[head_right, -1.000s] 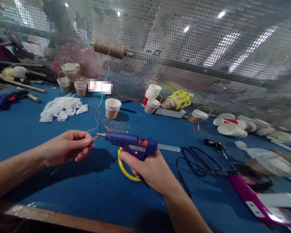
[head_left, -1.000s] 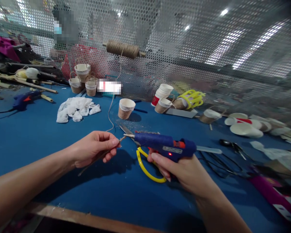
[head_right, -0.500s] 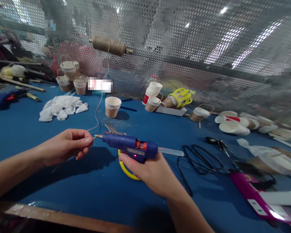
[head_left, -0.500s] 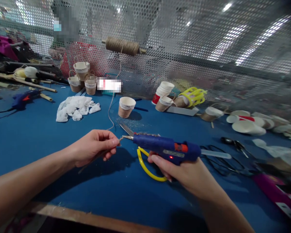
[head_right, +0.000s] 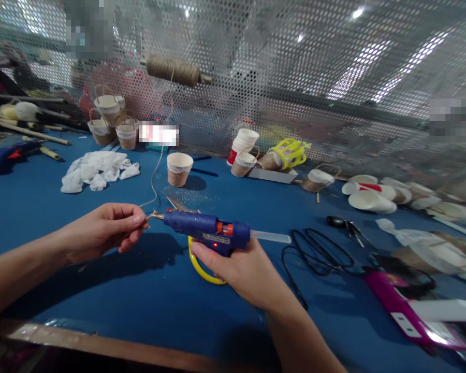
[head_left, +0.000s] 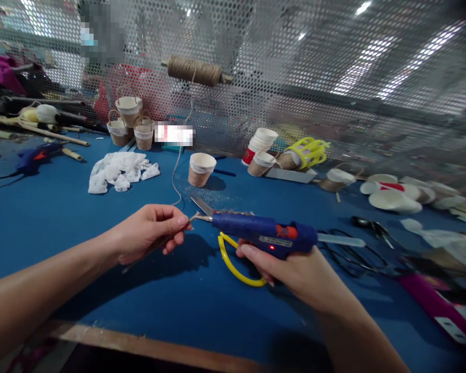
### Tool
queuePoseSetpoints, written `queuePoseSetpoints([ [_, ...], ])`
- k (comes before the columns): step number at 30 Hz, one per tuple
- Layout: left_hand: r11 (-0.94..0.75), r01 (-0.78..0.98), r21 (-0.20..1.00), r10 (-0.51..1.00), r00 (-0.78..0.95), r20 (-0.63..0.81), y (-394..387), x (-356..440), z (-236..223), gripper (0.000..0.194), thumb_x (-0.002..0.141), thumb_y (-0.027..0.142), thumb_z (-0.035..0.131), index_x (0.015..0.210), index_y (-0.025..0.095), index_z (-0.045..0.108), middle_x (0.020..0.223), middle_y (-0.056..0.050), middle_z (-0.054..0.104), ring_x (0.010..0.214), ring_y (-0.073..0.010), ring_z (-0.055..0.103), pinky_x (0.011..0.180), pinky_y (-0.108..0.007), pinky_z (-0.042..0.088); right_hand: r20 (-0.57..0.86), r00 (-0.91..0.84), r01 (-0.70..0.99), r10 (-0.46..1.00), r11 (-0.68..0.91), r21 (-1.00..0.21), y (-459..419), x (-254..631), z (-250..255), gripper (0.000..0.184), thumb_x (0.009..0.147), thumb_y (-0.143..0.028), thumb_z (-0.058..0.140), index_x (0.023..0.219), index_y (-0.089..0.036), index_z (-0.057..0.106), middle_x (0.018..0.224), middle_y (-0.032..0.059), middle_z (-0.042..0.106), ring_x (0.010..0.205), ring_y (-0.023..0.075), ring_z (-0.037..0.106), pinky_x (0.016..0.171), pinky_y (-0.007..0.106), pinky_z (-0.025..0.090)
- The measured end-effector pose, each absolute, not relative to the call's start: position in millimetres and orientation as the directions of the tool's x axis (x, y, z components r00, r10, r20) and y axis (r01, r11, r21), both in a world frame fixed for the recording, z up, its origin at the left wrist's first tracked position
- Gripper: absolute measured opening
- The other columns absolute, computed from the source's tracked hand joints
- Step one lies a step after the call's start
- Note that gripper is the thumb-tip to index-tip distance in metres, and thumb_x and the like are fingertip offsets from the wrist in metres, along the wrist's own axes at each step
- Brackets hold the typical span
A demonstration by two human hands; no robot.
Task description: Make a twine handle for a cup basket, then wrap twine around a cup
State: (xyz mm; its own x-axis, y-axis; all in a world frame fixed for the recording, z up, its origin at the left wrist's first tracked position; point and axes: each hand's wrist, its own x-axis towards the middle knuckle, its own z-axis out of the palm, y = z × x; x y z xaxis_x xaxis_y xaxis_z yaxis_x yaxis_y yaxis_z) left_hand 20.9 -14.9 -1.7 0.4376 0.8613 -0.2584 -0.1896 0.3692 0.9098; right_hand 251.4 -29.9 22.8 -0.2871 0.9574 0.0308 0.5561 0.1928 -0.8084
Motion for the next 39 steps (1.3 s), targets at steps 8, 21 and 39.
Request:
queuePoseSetpoints([
  [8, 0.338, -0.157, 0.928, 0.872, 0.423, -0.246, -14.7, 19.6, -1.0, 0.020, 0.074, 0.031, 0.062, 0.069, 0.013, 0.056, 0.053, 0.004, 0.053, 0.044, -0.0044, 0.045, 0.042, -0.017, 0.031, 0.015, -0.298, 0.543, 0.954, 0.182, -0.820, -28.8, 256.2, 21.4, 0.020, 0.072, -0.039, 0.059, 0.079, -0.020, 0.062, 0.038, -0.0077, 0.045, 0.037, 0.0105, 0.044, 0.045, 0.025, 0.043],
  [21, 0.214, 0.023, 0.977, 0.864, 0.463, -0.200, -16.2, 17.2, 1.9, 0.019, 0.075, 0.032, 0.059, 0.067, 0.015, 0.057, 0.053, 0.004, 0.052, 0.045, -0.0059, 0.041, 0.042, -0.019, 0.028, -0.071, -0.362, 0.520, 0.929, 0.138, -0.843, -23.9, 260.0, 19.8, 0.023, 0.073, -0.040, 0.058, 0.075, -0.018, 0.063, 0.036, -0.0076, 0.043, 0.033, 0.0087, 0.041, 0.040, 0.023, 0.039],
  [39, 0.114, 0.078, 0.990, 0.890, 0.435, -0.136, -14.8, 16.2, 0.1, 0.022, 0.075, 0.036, 0.057, 0.070, 0.014, 0.058, 0.056, 0.003, 0.053, 0.048, -0.0063, 0.041, 0.044, -0.019, 0.027, -0.123, -0.310, 0.433, 0.943, 0.025, -0.901, -26.6, 255.8, 26.3, 0.025, 0.074, -0.040, 0.057, 0.070, -0.016, 0.056, 0.040, -0.0068, 0.041, 0.034, 0.0066, 0.037, 0.036, 0.021, 0.032],
])
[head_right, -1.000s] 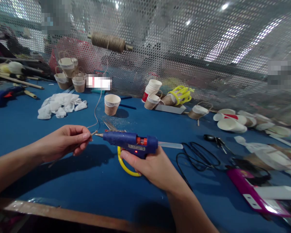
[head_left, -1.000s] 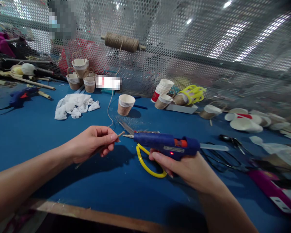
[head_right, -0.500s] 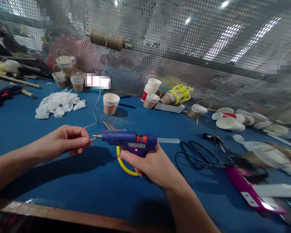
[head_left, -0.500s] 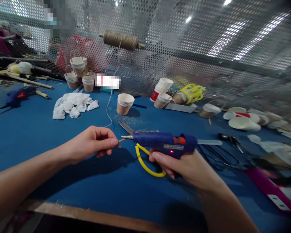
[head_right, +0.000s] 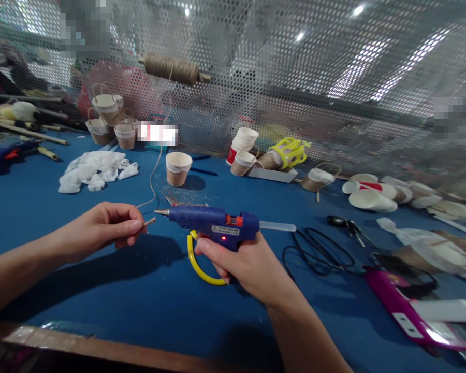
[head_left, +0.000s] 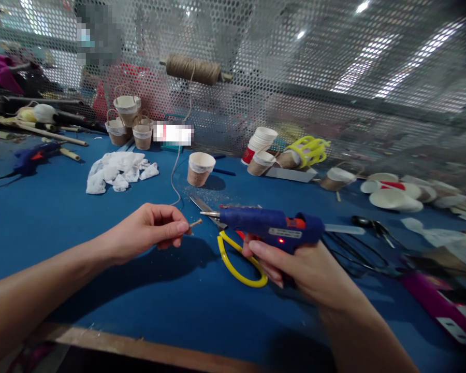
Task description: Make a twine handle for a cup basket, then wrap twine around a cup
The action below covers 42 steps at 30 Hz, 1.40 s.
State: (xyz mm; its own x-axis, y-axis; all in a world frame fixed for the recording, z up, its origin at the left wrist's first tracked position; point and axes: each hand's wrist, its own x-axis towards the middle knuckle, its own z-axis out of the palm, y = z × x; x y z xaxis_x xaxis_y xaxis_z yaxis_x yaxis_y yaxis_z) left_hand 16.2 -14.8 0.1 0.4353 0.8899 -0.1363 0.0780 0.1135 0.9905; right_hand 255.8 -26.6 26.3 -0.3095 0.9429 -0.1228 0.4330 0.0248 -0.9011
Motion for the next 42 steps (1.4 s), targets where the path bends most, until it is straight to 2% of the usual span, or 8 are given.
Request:
queuePoseSetpoints([
  [5, 0.050, 0.162, 0.986, 0.915, 0.388, -0.110, -15.5, 18.2, 2.0, 0.020, 0.073, 0.034, 0.058, 0.071, 0.014, 0.057, 0.056, 0.004, 0.051, 0.049, -0.0066, 0.039, 0.045, -0.019, 0.027, -0.132, -0.345, 0.486, 0.929, 0.056, -0.872, -26.2, 258.3, 23.7, 0.025, 0.073, -0.042, 0.058, 0.070, -0.017, 0.059, 0.037, -0.0064, 0.042, 0.034, 0.0078, 0.039, 0.038, 0.022, 0.037],
  [15, -0.051, 0.190, 0.980, 0.926, 0.376, -0.025, -16.9, 20.6, 5.0, 0.014, 0.073, 0.027, 0.056, 0.067, 0.014, 0.056, 0.053, 0.006, 0.048, 0.048, -0.0057, 0.037, 0.043, -0.019, 0.025, -0.126, -0.354, 0.499, 0.927, 0.073, -0.863, -23.6, 258.0, 22.3, 0.026, 0.074, -0.043, 0.056, 0.072, -0.017, 0.058, 0.039, -0.0069, 0.042, 0.034, 0.0077, 0.039, 0.039, 0.022, 0.036],
  [25, -0.057, 0.179, 0.982, 0.932, 0.362, -0.012, -17.2, 20.6, 3.3, 0.014, 0.072, 0.026, 0.057, 0.067, 0.013, 0.056, 0.054, 0.005, 0.048, 0.049, -0.0058, 0.037, 0.045, -0.019, 0.027, -0.134, -0.366, 0.501, 0.921, 0.074, -0.862, -22.3, 259.9, 21.2, 0.025, 0.074, -0.042, 0.056, 0.072, -0.017, 0.058, 0.042, -0.0059, 0.044, 0.035, 0.0074, 0.039, 0.039, 0.022, 0.037],
  [31, -0.058, 0.193, 0.980, 0.944, 0.331, -0.010, -16.0, 20.9, 2.4, 0.017, 0.069, 0.029, 0.059, 0.068, 0.012, 0.057, 0.056, 0.004, 0.047, 0.051, -0.0063, 0.035, 0.047, -0.020, 0.026, -0.104, -0.315, 0.469, 0.944, 0.059, -0.881, -25.7, 257.8, 21.9, 0.024, 0.073, -0.041, 0.058, 0.072, -0.017, 0.058, 0.040, -0.0061, 0.044, 0.035, 0.0074, 0.039, 0.039, 0.022, 0.036],
  [36, -0.054, 0.200, 0.978, 0.949, 0.314, -0.012, -15.4, 21.1, 1.6, 0.018, 0.068, 0.030, 0.060, 0.067, 0.012, 0.056, 0.054, 0.005, 0.045, 0.049, -0.0055, 0.032, 0.045, -0.019, 0.024, -0.142, -0.368, 0.474, 0.919, 0.054, -0.879, -22.8, 258.6, 21.6, 0.024, 0.073, -0.041, 0.058, 0.073, -0.017, 0.059, 0.041, -0.0058, 0.045, 0.034, 0.0070, 0.039, 0.037, 0.021, 0.037],
  [42, -0.079, 0.225, 0.971, 0.956, 0.294, 0.010, -14.8, 22.3, -0.1, 0.017, 0.068, 0.029, 0.060, 0.066, 0.013, 0.054, 0.054, 0.005, 0.045, 0.047, -0.0053, 0.034, 0.044, -0.019, 0.025, -0.116, -0.341, 0.410, 0.933, 0.036, -0.911, -17.8, 257.4, 21.0, 0.024, 0.074, -0.040, 0.058, 0.075, -0.016, 0.057, 0.039, -0.0067, 0.042, 0.034, 0.0070, 0.037, 0.035, 0.021, 0.031],
])
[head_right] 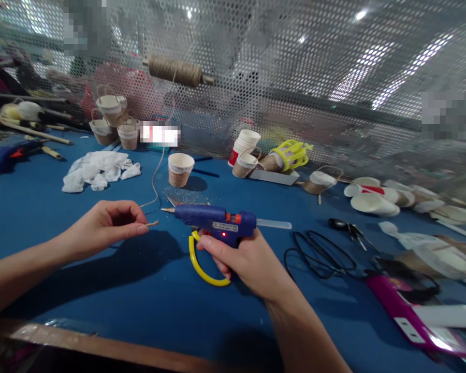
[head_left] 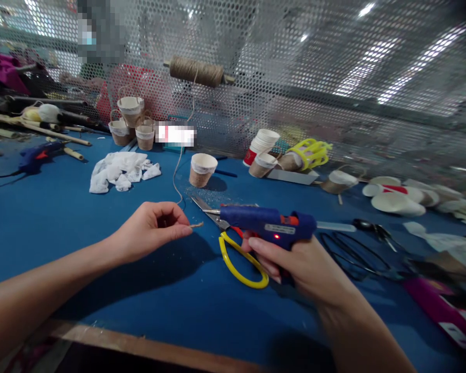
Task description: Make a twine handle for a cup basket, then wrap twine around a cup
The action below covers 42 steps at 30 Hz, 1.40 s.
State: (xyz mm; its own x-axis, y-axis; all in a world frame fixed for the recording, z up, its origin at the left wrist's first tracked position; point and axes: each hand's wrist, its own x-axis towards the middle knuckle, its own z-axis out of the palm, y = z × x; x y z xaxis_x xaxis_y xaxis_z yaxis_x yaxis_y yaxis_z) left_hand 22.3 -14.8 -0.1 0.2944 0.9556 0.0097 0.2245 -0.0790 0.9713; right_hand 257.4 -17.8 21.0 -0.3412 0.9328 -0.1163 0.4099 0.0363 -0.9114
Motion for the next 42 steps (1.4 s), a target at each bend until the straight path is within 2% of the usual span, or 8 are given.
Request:
queuePoseSetpoints([
  [6, -0.168, 0.341, 0.925, 0.963, 0.259, 0.079, -14, 20, -4, 0.017, 0.073, 0.031, 0.056, 0.070, 0.015, 0.053, 0.054, 0.005, 0.047, 0.047, -0.0063, 0.038, 0.043, -0.019, 0.029, -0.015, -0.132, 0.210, 0.991, 0.014, -0.978, 1, 265, 14, 0.019, 0.068, -0.032, 0.064, 0.068, -0.015, 0.055, 0.040, -0.0055, 0.045, 0.038, 0.0061, 0.038, 0.040, 0.020, 0.032],
  [9, -0.286, 0.423, 0.860, 0.946, 0.266, 0.185, -13, 17, -7, 0.016, 0.077, 0.030, 0.053, 0.073, 0.015, 0.055, 0.061, 0.003, 0.052, 0.052, -0.0072, 0.042, 0.047, -0.020, 0.033, 0.011, 0.130, 0.272, 0.991, -0.025, -0.962, 21, 276, 4, 0.024, 0.060, -0.036, 0.068, 0.064, -0.015, 0.056, 0.059, 0.0022, 0.058, 0.053, 0.0109, 0.052, 0.049, 0.023, 0.043],
  [12, -0.361, 0.496, 0.789, 0.928, 0.270, 0.256, -11, 15, -8, 0.014, 0.079, 0.026, 0.049, 0.079, 0.014, 0.057, 0.065, 0.000, 0.055, 0.056, -0.0088, 0.045, 0.051, -0.021, 0.036, 0.061, 0.261, 0.440, 0.963, -0.063, -0.896, 41, 288, -11, 0.026, 0.065, -0.040, 0.061, 0.067, -0.015, 0.056, 0.065, 0.0050, 0.060, 0.053, 0.0121, 0.054, 0.047, 0.024, 0.043],
  [18, -0.462, 0.538, 0.705, 0.887, 0.274, 0.372, -10, 13, -7, 0.012, 0.080, 0.019, 0.046, 0.084, 0.014, 0.057, 0.074, -0.003, 0.059, 0.063, -0.0111, 0.051, 0.057, -0.023, 0.040, 0.085, 0.311, 0.720, 0.947, -0.177, -0.672, 65, 308, -32, 0.030, 0.077, -0.039, 0.049, 0.060, -0.015, 0.055, 0.049, 0.0051, 0.057, 0.043, 0.0147, 0.053, 0.048, 0.028, 0.041],
  [24, -0.519, 0.561, 0.645, 0.852, 0.275, 0.446, -10, 14, -7, 0.011, 0.080, 0.015, 0.048, 0.082, 0.014, 0.058, 0.077, -0.005, 0.060, 0.066, -0.0124, 0.052, 0.059, -0.024, 0.042, 0.145, 0.320, 0.888, 0.936, -0.243, -0.391, 76, 315, -35, 0.034, 0.080, -0.039, 0.046, 0.067, -0.012, 0.062, 0.075, 0.0192, 0.065, 0.081, 0.0316, 0.061, 0.067, 0.036, 0.042],
  [29, -0.548, 0.560, 0.622, 0.832, 0.286, 0.476, -10, 15, -9, 0.016, 0.083, 0.017, 0.044, 0.083, 0.014, 0.060, 0.079, -0.006, 0.061, 0.067, -0.0131, 0.054, 0.061, -0.026, 0.043, 0.204, 0.300, 0.933, 0.932, -0.243, -0.265, 75, 317, -43, 0.036, 0.079, -0.038, 0.046, 0.079, -0.007, 0.066, 0.086, 0.0242, 0.064, 0.093, 0.0351, 0.056, 0.076, 0.039, 0.039],
  [35, -0.546, 0.557, 0.625, 0.833, 0.287, 0.472, -10, 15, -8, 0.018, 0.083, 0.018, 0.042, 0.082, 0.014, 0.060, 0.073, -0.006, 0.062, 0.064, -0.0134, 0.054, 0.059, -0.025, 0.042, 0.313, 0.287, 0.938, 0.905, -0.200, -0.281, 65, 318, -40, 0.035, 0.075, -0.037, 0.049, 0.090, -0.010, 0.064, 0.093, 0.0207, 0.061, 0.095, 0.0328, 0.053, 0.079, 0.040, 0.038],
  [42, -0.508, 0.567, 0.648, 0.860, 0.303, 0.410, -10, 14, -10, 0.024, 0.085, 0.022, 0.037, 0.081, 0.014, 0.060, 0.060, -0.002, 0.058, 0.050, -0.0096, 0.046, 0.050, -0.021, 0.036, 0.341, 0.260, 0.896, 0.903, -0.095, -0.434, 53, 298, -32, 0.019, 0.069, -0.036, 0.051, 0.071, -0.018, 0.055, 0.071, 0.0085, 0.062, 0.066, 0.0216, 0.056, 0.061, 0.032, 0.041],
])
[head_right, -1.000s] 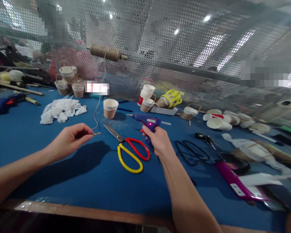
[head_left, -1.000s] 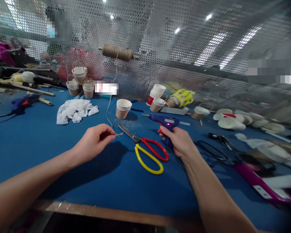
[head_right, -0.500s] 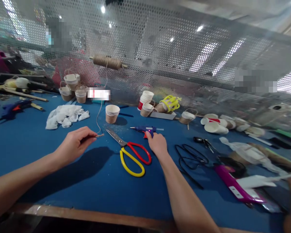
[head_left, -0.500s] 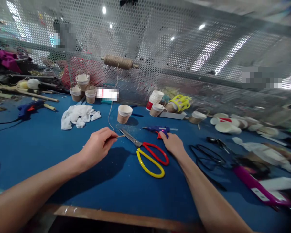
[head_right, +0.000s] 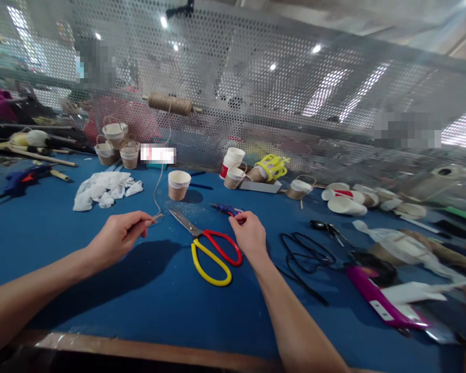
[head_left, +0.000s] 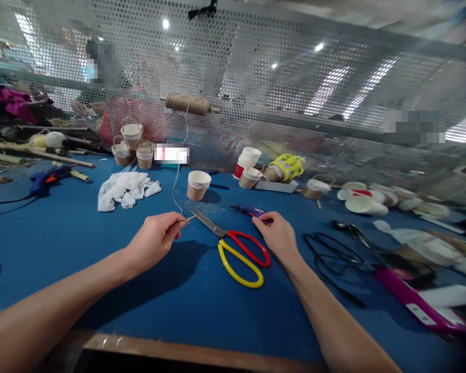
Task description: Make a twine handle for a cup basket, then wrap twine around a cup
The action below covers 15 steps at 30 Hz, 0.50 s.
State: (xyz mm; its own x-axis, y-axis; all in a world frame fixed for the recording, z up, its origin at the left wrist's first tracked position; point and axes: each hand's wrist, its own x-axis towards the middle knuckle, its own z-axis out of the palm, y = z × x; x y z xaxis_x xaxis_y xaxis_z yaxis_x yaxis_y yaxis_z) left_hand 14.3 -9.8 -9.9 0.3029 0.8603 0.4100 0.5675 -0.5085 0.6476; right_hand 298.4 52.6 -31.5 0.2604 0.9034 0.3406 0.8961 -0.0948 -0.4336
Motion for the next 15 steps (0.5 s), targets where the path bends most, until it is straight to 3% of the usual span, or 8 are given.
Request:
queuePoseSetpoints([
  [5, -0.468, 0.568, 0.677, 0.884, 0.299, 0.361, -11, 15, -8, 0.027, 0.086, 0.022, 0.034, 0.080, 0.013, 0.059, 0.059, -0.001, 0.057, 0.048, -0.0085, 0.043, 0.049, -0.021, 0.034, 0.346, 0.216, 0.853, 0.913, -0.003, -0.522, 39, 282, -25, 0.022, 0.070, -0.041, 0.048, 0.063, -0.021, 0.051, 0.060, 0.0043, 0.059, 0.059, 0.0195, 0.054, 0.058, 0.031, 0.039],
  [10, -0.420, 0.527, 0.739, 0.906, 0.296, 0.304, -14, 17, -6, 0.025, 0.085, 0.024, 0.037, 0.082, 0.013, 0.059, 0.059, 0.000, 0.056, 0.046, -0.0076, 0.040, 0.046, -0.020, 0.032, 0.362, 0.185, 0.808, 0.914, 0.069, -0.585, 33, 276, -23, 0.019, 0.071, -0.039, 0.046, 0.068, -0.020, 0.050, 0.069, 0.0058, 0.061, 0.065, 0.0189, 0.055, 0.062, 0.030, 0.040],
  [15, -0.221, 0.332, 0.917, 0.944, 0.308, 0.116, -15, 21, -6, 0.024, 0.084, 0.030, 0.039, 0.085, 0.014, 0.057, 0.059, 0.001, 0.055, 0.043, -0.0061, 0.039, 0.042, -0.020, 0.031, 0.347, 0.155, 0.751, 0.925, 0.118, -0.650, 33, 277, -23, 0.019, 0.070, -0.035, 0.047, 0.075, -0.018, 0.054, 0.072, 0.0061, 0.063, 0.066, 0.0186, 0.056, 0.061, 0.030, 0.041],
])
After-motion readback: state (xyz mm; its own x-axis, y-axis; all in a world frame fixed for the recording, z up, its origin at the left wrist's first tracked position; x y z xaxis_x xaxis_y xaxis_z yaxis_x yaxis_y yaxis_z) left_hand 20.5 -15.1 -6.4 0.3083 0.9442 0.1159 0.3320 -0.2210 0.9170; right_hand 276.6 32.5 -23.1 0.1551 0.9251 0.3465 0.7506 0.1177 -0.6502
